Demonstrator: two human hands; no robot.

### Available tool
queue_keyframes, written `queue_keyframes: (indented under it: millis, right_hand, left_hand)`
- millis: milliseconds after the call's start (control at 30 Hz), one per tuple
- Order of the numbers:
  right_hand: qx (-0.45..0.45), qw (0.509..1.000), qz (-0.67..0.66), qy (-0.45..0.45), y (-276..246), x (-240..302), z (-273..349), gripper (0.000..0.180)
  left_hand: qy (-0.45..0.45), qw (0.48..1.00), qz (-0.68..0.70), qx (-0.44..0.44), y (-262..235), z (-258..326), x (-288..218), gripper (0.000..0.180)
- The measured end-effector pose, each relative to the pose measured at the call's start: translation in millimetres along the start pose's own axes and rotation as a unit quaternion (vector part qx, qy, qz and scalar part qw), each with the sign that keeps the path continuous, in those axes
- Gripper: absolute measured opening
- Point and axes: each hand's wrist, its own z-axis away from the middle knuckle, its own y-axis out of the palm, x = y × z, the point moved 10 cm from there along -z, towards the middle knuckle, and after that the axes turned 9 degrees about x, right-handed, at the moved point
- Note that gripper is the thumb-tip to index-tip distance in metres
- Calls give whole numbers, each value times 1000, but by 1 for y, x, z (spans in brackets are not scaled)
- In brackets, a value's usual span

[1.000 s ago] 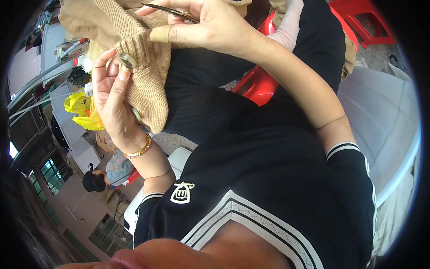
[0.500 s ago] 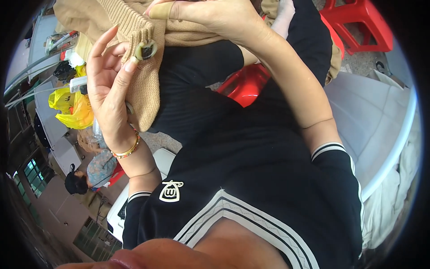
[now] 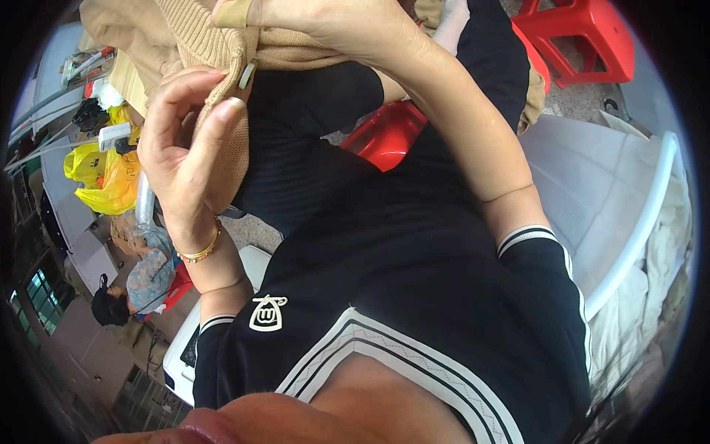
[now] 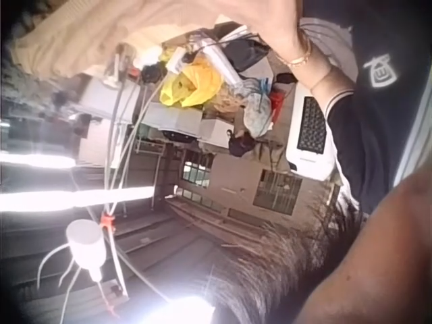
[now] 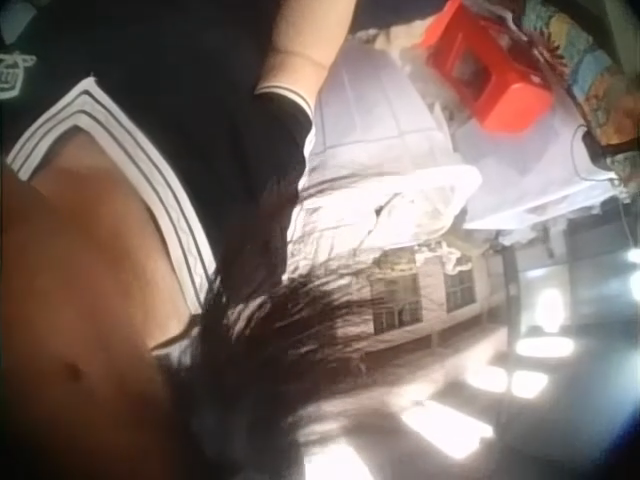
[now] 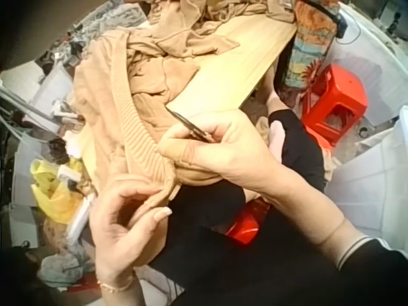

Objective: Trimming excess threads from knitted sweaters using thread nippers.

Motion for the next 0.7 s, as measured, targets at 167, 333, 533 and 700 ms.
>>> queue_keyframes:
  millis: [167, 333, 533, 700]
  right_hand:
    - [24, 1000, -17, 2, 11, 8, -2, 15]
    - [46, 973, 223, -36, 25, 26, -6, 12]
    - [93, 945, 300, -92, 48, 40, -1, 13]
    - [29, 987, 154, 35, 15, 12, 3, 15]
  left_hand:
    - [21, 999, 0, -42, -4, 2, -5, 11]
    - [-71, 996, 12, -57, 7, -3, 2, 23]
    - [-6, 993, -102, -65, 3, -8, -6, 12]
    - [3, 983, -159, -95, 4, -1, -14, 10]
